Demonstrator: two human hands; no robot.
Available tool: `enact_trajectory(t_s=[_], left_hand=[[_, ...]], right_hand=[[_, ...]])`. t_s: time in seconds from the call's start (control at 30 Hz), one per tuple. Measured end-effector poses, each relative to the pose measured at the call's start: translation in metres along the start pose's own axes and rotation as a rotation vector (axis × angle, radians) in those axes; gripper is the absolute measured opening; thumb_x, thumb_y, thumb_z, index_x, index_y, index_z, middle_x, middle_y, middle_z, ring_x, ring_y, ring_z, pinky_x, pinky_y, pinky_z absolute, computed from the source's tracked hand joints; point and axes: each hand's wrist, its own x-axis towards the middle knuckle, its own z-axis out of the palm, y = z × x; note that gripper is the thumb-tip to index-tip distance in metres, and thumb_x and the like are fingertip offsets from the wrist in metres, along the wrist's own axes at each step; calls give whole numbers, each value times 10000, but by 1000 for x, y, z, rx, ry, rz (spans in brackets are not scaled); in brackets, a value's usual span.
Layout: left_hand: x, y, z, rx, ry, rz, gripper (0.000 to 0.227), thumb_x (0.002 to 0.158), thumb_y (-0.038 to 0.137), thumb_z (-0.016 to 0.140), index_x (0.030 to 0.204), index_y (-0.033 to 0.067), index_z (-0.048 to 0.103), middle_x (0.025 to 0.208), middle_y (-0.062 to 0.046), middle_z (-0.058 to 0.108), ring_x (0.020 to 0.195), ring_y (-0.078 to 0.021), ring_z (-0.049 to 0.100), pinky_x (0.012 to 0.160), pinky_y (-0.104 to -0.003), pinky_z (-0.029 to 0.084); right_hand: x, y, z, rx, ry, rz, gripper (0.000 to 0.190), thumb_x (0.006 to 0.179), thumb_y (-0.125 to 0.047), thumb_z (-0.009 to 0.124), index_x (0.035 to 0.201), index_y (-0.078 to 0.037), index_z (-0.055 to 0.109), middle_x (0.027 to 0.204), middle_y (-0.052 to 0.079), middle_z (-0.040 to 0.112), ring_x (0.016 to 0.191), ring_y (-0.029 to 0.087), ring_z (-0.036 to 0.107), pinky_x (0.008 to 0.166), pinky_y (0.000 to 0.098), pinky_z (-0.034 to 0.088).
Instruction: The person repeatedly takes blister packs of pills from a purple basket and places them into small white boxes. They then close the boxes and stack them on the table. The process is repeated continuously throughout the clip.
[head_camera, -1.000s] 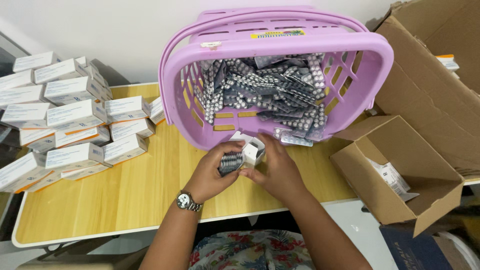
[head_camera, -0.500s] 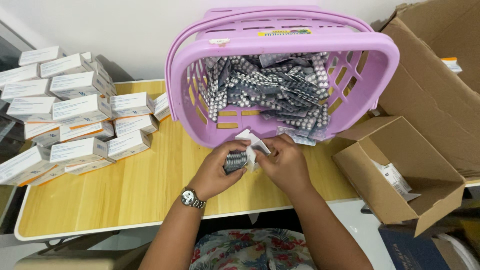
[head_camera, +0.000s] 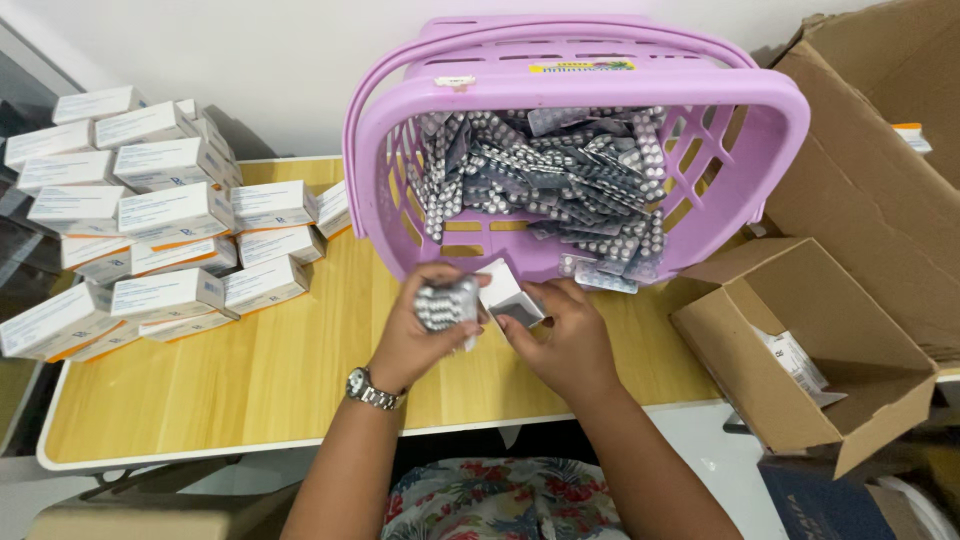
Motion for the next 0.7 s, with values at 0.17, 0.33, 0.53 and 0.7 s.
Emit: enact_trajectory(t_s=[0.17,0.33,0.53,0.7], left_hand=[[-2,6,-12,-548,111,34,673,945,95,728,1481,183,331,1252,-261,633,916,-305,737,741,-445,646],[3,2,-8,-483,149,-38,628,926,93,720,1434,138,354,1270,-251,638,950,-303,743,773,-447,655],[3,-5,-7,-416,204,-54,565,921,42,707,1385,112,392,1271,-244,651,929,-288,740,771,-441,655],[2,-5,-9,-409,179,-61,541,930,26,704,1378,96,409,1236,-229,660,927,-292,744,762,-425,648]], right_hand=[[-3,-13,1,-131,1,-5,408,756,-293,853,1096,-84,768,1073,114,703,945,281,705,797,377,569],[3,-14,3,-123,-72,-60,341,826,-321,829,1073,-91,778,1134,132,702,998,311,698,806,394,553],[7,6,15,263,-170,186,323,819,-166,757,1108,-46,675,1091,111,695,983,267,756,849,360,599],[1,16,20,55,116,-234,188,787,-10,772,898,-30,621,1080,128,576,1038,310,594,879,424,503]])
